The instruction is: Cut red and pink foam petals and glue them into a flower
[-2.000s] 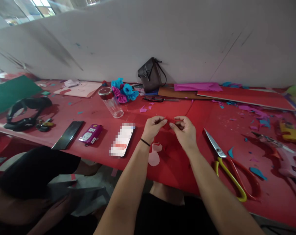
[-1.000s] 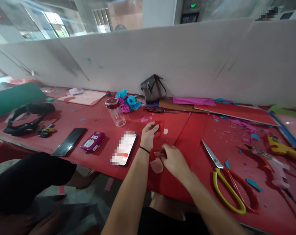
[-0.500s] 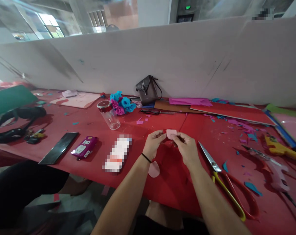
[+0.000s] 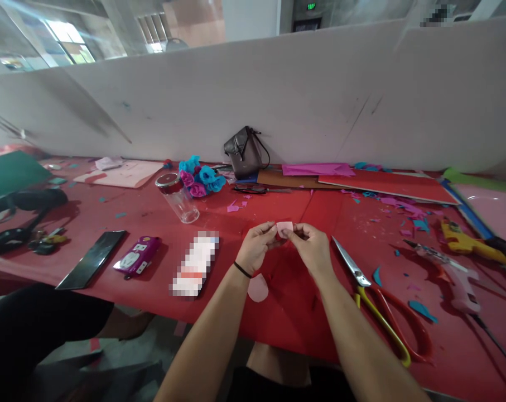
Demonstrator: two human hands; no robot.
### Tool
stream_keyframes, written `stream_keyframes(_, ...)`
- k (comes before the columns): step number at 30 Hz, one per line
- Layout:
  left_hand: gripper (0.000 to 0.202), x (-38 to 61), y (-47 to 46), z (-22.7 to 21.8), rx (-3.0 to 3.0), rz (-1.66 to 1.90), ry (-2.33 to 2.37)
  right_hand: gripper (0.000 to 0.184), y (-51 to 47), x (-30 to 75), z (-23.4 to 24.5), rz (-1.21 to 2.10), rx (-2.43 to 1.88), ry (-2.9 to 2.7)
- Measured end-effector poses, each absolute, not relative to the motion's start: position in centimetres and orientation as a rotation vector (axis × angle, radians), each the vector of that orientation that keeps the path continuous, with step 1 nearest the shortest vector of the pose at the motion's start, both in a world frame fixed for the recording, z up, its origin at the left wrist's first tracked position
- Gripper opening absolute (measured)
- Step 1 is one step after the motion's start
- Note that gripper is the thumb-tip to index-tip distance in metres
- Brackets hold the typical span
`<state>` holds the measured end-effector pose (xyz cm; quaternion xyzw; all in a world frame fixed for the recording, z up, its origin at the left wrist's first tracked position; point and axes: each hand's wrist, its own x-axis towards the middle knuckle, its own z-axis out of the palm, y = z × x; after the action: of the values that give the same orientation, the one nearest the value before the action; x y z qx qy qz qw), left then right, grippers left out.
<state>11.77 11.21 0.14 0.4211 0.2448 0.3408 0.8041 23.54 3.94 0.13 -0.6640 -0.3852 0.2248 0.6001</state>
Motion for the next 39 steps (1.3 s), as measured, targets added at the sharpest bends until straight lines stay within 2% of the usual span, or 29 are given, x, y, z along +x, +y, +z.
stream_keyframes(8, 0.028, 11.7, 11.4, 0.0, 0.972, 0.765, 0.547, 0.032, 4.2, 24.1, -0.9, 0.542, -1.531, -0.78)
stream_keyframes(12, 0.028, 11.7, 11.6, -0.2, 0.956, 0.8, 0.599, 0.029, 4.2, 24.5, -0.8, 0.378, -1.474, -0.552)
stream_keyframes(19, 0.031, 11.7, 11.5, 0.0, 0.951, 0.778, 0.578, 0.03, 4.1, 23.8, 0.0, 0.852, -1.324, -0.542)
stream_keyframes(24, 0.035, 11.7, 11.5, 0.1, 0.933, 0.766, 0.573, 0.026, 4.2, 23.7, -0.3, 0.805, -1.274, -0.553)
stream_keyframes(30, 0.03, 11.9, 11.4, -0.1, 0.951, 0.778, 0.573, 0.024, 4.2, 23.8, -0.6, 0.758, -1.307, -0.582)
stream_keyframes(39, 0.034, 12.1, 11.0, -0.2, 1.021, 0.796, 0.56, 0.026, 4.4, 23.7, -1.1, 0.76, -1.283, -0.598)
